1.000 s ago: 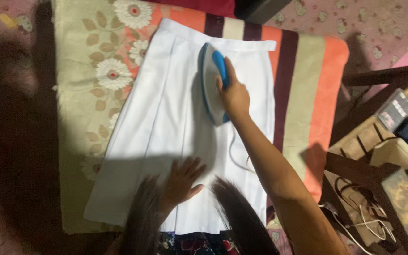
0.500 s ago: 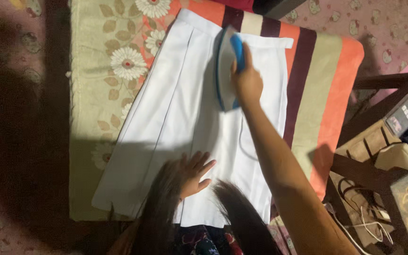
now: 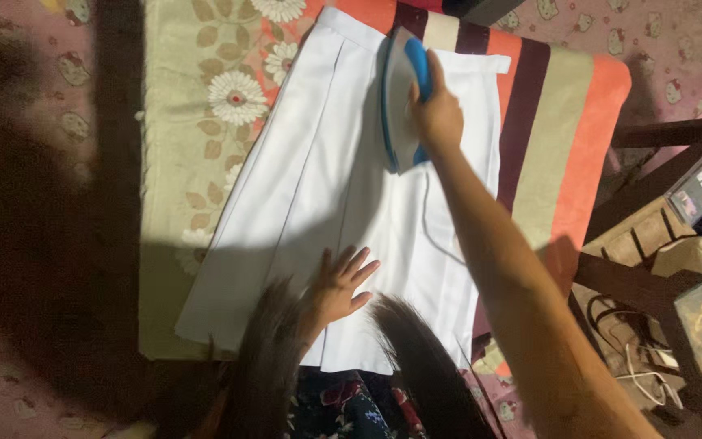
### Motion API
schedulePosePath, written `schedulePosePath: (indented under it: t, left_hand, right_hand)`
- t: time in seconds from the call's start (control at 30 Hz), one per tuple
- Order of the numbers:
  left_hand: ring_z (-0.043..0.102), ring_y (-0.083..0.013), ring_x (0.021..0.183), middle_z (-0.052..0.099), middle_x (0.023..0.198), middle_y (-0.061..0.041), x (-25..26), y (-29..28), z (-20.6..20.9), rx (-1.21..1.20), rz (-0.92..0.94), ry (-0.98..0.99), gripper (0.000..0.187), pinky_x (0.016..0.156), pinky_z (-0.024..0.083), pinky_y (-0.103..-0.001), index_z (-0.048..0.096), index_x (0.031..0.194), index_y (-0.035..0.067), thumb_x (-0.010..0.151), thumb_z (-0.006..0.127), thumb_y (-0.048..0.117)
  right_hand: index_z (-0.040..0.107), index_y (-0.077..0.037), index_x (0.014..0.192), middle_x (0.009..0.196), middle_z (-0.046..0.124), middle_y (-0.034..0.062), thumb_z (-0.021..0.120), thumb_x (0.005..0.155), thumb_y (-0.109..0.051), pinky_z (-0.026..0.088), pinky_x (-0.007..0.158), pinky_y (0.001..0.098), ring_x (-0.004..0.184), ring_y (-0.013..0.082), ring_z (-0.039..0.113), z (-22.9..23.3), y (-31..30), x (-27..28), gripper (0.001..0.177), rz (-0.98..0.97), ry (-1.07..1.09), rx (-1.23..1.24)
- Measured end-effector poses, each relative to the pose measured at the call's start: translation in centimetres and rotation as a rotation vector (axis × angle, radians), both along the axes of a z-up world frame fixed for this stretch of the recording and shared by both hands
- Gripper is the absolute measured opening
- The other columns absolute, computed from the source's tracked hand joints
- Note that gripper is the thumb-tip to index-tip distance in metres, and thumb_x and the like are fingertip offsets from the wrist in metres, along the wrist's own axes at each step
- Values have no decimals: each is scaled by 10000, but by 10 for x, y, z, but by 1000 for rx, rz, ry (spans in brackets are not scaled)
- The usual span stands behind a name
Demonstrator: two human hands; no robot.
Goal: The person irons a white pleated skirt on a low table using a blue and white electric iron. They repeatedly smooth the fabric with the iron, adjust the skirt with their left hand, and reposition the garment to cover different sections.
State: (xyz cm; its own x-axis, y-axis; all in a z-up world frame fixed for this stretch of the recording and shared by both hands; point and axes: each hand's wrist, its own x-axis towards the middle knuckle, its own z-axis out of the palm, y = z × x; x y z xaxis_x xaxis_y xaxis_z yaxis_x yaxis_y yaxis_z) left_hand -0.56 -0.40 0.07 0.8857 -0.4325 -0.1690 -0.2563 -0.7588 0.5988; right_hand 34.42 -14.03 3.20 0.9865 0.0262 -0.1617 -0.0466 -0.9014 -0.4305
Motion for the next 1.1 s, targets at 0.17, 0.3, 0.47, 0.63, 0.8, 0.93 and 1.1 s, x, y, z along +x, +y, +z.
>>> schedulePosePath:
  t: [0.17, 0.3, 0.47, 0.63, 0.8, 0.93, 1.1]
  left_hand:
    - [343, -239, 1508, 345, 1645, -22, -36, 2, 1, -65, 6, -87, 705, 1188, 253, -679, 475, 1518, 212, 908, 669, 508]
    - [303, -256, 1484, 286, 1656, -75, -51, 21, -9, 53, -222, 157, 736, 1131, 286, -665, 399, 1588, 187, 974, 572, 553]
    - [288, -255, 1457, 288, 1630, -27, -58, 10, -23, 173, -162, -70, 746, 1114, 265, -715, 369, 1563, 288, 925, 500, 652]
    - [267, -251, 1485, 269, 1662, -13, -55, 12, -18, 216, -190, -31, 766, 1147, 252, -701, 304, 1596, 313, 934, 492, 648]
    - [221, -250, 1499, 226, 1680, -2, -62, 11, -21, 258, -216, 26, 782, 1148, 208, -709, 258, 1614, 318, 943, 459, 667]
    - [187, -274, 1542, 218, 1692, 3, -69, 5, -26, 259, -149, -96, 807, 1178, 190, -680, 239, 1624, 328, 932, 451, 684]
    - [175, -273, 1539, 197, 1704, -21, -66, 9, -26, 235, -148, -93, 827, 1175, 177, -679, 245, 1629, 298, 929, 468, 677]
  right_hand:
    - [327, -335, 1581, 971, 755, 244, 620, 1029, -386, 576, 745, 542, 851, 445, 735, 7, -5, -39, 627, 32, 49, 64]
    - [306, -332, 1594, 935, 746, 254, 606, 1019, -390, 569, 728, 551, 817, 455, 728, -8, 10, -57, 651, 11, 98, 14]
    - [323, -343, 1578, 917, 759, 217, 619, 1048, -422, 578, 695, 538, 806, 438, 736, -28, 31, -7, 612, -15, -35, -64]
    - [297, -326, 1586, 906, 739, 237, 608, 1012, -391, 574, 674, 538, 772, 435, 735, 0, 29, -51, 656, -43, 46, -32]
    - [294, -347, 1583, 882, 747, 219, 590, 1026, -379, 568, 705, 547, 776, 436, 732, -11, 31, -60, 632, -69, 85, -63]
    - [333, -361, 1556, 929, 756, 209, 629, 1032, -415, 563, 699, 556, 814, 447, 727, -28, 39, -7, 604, -33, -95, -62]
    - [309, -361, 1579, 939, 755, 215, 622, 1015, -395, 566, 729, 547, 834, 446, 728, -27, 44, -10, 646, -73, 6, -48]
